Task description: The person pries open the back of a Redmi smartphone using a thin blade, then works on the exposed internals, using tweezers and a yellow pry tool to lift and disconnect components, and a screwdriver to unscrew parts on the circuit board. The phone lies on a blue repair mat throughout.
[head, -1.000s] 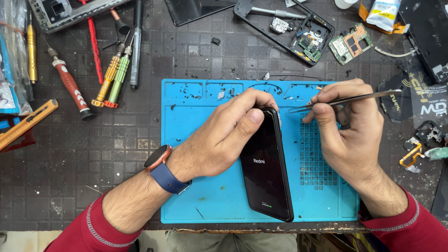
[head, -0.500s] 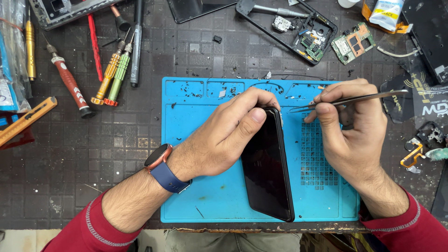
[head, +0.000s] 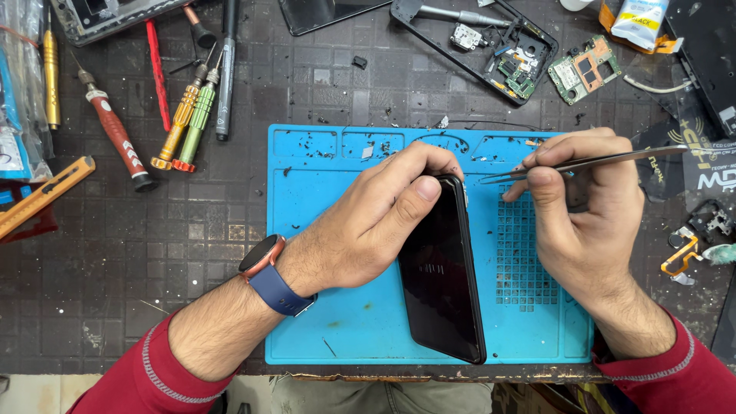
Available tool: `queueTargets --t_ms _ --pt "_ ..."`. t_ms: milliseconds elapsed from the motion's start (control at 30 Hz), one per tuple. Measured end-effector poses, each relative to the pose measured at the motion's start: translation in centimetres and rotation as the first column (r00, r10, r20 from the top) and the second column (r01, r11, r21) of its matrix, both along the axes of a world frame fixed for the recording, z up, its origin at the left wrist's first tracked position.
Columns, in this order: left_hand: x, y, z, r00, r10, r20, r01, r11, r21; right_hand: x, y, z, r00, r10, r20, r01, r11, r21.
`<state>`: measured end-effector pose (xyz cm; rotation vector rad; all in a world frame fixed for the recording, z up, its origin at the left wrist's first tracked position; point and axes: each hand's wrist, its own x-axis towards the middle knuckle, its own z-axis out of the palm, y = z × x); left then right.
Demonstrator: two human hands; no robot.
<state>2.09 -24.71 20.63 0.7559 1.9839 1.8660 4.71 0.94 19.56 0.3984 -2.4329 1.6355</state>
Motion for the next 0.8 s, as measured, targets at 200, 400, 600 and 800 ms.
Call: queueTargets --t_ms 200,400,600,800 --pt "-0.01 0.0 -0.03 1.0 0.001 -0.014 -0.001 1.0 0.014 -0.08 -0.12 0.13 1.0 -0.001 0.0 0.001 1.0 -0.003" --pt "0.01 0.01 -0.04 1.0 0.005 0.0 -0.005 1.0 -0.005 -0.2 -0.31 0.3 1.0 -0.003 0.01 0.004 0.998 -0.059" --pt "-0.04 -0.02 0.07 1.0 0.002 -0.011 -0.002 1.0 0.018 -0.18 0.0 0.06 1.0 0.028 0.004 -0.027 0.997 -0.075" --pt "0.0 0.01 0.14 1.0 -0.001 0.004 0.001 1.0 0.016 -0.03 0.05 0.33 0.998 0.0 0.062 0.004 0.998 -0.064"
